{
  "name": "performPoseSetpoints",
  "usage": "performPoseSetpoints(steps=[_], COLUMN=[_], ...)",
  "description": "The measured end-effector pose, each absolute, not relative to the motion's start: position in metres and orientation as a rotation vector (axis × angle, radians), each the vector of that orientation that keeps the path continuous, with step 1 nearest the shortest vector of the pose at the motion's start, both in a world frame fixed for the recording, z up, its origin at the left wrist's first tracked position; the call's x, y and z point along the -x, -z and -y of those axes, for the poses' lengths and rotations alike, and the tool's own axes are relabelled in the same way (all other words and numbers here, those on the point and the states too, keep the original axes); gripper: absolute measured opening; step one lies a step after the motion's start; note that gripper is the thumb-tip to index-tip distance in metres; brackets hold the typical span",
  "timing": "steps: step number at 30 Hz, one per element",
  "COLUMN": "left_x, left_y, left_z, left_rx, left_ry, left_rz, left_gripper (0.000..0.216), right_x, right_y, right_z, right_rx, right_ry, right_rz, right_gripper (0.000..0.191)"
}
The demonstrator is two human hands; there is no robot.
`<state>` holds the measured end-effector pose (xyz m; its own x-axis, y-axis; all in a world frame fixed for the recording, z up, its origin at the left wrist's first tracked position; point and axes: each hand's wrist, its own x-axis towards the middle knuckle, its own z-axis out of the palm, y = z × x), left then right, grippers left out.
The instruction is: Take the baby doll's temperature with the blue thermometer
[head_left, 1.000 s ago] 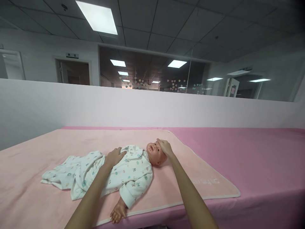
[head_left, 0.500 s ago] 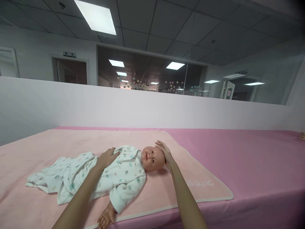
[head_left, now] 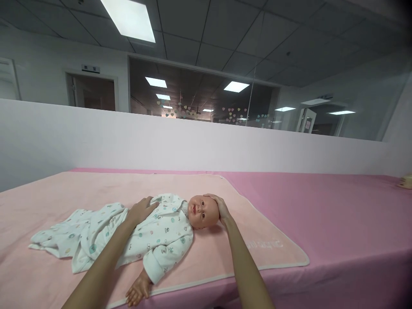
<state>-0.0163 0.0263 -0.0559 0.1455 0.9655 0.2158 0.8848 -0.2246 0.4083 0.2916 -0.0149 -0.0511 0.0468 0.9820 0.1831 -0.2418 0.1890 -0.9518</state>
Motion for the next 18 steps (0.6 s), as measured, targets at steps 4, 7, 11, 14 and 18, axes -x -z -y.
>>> performPoseSetpoints(steps=[4,7,11,14,18], left_x=[0.016,0.016,0.017,0.017,0.017], left_y=[0.055,0.054,0.055,0.056,0.057], left_z=[-0.025,-0.024,-0.025,-0.026,-0.026], left_rx=[-2.225,-2.215,-2.233,-2.241,-2.234], left_ry=[-0.664,-0.644,-0.64,-0.656,-0.68], left_rz=[-1.824,-1.821,-1.798,-1.808,-1.817], left_gripper=[0.06,0.061,0.06,0.059,0.057], right_x=[-0.289,-0.289,-0.288,-0.289,-0.292], right_y=[0.047,0.045,0.043,0.043,0.045], right_z=[0.018,0.021,0.025,0.026,0.022], right_rx=[0.895,0.904,0.922,0.889,0.895], right_ry=[-1.194,-1.218,-1.2,-1.108,-1.021], right_rz=[1.066,1.077,1.121,1.181,1.237], right_gripper=[0.017,0.017,0.024,0.028,0.023])
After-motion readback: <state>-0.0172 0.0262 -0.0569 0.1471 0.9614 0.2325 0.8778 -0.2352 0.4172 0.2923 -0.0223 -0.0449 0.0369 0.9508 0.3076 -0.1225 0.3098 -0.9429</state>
